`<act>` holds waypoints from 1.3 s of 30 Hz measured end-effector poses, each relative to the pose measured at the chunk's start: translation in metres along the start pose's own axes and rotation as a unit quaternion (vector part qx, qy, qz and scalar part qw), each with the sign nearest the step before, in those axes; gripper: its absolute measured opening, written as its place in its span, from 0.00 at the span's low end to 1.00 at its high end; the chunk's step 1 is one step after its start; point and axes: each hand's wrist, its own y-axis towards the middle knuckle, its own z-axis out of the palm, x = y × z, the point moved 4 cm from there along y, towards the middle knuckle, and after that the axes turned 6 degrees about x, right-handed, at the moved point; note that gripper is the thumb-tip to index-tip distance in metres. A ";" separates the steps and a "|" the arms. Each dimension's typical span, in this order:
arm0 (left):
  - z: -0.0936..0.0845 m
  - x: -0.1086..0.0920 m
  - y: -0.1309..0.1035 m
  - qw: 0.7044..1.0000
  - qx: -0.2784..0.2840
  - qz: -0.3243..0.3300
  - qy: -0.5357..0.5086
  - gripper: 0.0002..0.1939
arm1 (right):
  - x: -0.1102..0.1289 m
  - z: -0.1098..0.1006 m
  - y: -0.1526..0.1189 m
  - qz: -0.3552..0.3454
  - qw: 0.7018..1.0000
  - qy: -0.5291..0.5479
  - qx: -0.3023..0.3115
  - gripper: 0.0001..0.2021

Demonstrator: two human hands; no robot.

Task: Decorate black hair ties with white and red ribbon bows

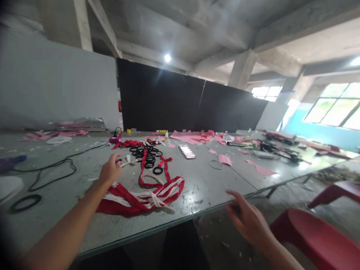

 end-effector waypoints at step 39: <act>0.029 -0.075 -0.042 0.882 0.229 -0.057 -0.407 0.13 | 0.044 0.200 0.222 -0.143 0.981 0.128 -0.037 0.03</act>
